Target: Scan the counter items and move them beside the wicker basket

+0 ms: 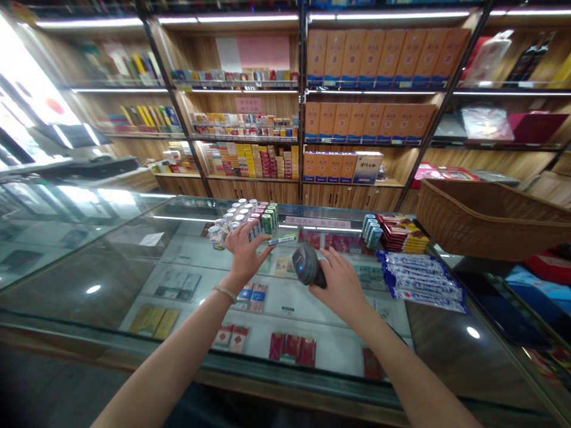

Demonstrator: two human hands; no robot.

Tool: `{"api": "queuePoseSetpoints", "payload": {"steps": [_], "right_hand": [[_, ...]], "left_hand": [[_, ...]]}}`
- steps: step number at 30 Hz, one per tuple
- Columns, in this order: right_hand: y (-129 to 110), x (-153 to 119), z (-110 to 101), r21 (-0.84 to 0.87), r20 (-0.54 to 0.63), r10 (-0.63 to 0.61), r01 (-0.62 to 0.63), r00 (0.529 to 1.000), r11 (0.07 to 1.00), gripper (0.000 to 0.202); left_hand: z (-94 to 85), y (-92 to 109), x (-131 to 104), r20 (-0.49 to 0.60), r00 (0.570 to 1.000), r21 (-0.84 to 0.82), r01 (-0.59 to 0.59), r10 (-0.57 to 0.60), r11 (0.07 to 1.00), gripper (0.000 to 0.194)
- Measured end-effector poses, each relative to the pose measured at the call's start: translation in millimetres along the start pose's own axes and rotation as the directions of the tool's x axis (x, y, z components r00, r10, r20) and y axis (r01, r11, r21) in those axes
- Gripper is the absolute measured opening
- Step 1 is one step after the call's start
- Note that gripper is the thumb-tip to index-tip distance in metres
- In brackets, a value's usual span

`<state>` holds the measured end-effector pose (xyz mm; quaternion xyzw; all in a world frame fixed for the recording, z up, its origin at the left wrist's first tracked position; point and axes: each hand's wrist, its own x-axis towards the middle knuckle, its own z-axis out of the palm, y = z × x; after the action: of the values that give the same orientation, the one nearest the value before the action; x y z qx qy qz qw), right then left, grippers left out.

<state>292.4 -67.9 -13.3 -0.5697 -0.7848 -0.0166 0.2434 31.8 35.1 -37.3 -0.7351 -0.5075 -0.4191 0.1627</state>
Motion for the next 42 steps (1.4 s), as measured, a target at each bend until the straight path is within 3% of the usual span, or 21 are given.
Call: {"api": "queuePoseSetpoints", "payload": {"steps": [3,9,20,25,27,30,32,36,42], "right_hand": [[2.4,-3.5,10.7,-0.091,0.018,-0.069,0.071,0.997,0.993,0.031],[-7.9,-13.5,16.3,-0.111,0.233,-0.082,0.11,0.969,0.988,0.032],[-14.8,-22.6,-1.9,-0.027,0.449,-0.122,0.151,0.885,0.988,0.058],[7.2,-11.6,-16.7,0.102,0.542,-0.149,0.111,0.827,0.989,0.088],[20.2,0.5,-18.0,0.106,0.458,-0.093,0.049,0.884,0.993,0.087],[33.6,24.2,-11.9,0.062,0.22,0.074,-0.09,0.973,0.994,0.073],[36.7,40.0,-4.8,0.052,0.128,0.121,-0.129,0.984,0.99,0.064],[33.1,62.3,8.7,0.088,0.055,0.148,-0.153,0.987,0.984,0.053],[25.9,71.5,19.4,0.202,0.064,0.186,-0.195,0.981,0.96,0.041]], "left_hand": [[-0.1,-0.2,-0.2,-0.009,1.0,0.003,-0.01,0.01,1.0,0.017],[-0.3,-1.3,-1.1,-0.007,1.0,0.005,-0.018,0.018,1.0,0.017],[-3.8,3.0,0.6,0.023,1.0,-0.018,0.015,-0.015,1.0,0.015],[-5.6,5.2,2.2,0.028,1.0,-0.031,0.013,-0.012,0.999,0.016],[-5.9,7.1,2.9,0.02,1.0,-0.037,0.004,-0.004,0.999,0.017],[-6.1,11.7,3.3,0.011,1.0,-0.048,-0.016,0.016,0.999,0.017],[-6.4,15.5,3.0,0.011,0.999,-0.056,-0.033,0.033,0.998,0.018],[-7.7,23.0,1.6,-0.004,0.997,-0.082,-0.075,0.075,0.994,0.019],[-10.3,29.8,0.7,0.001,0.993,-0.088,-0.118,0.118,0.989,0.018]]}}
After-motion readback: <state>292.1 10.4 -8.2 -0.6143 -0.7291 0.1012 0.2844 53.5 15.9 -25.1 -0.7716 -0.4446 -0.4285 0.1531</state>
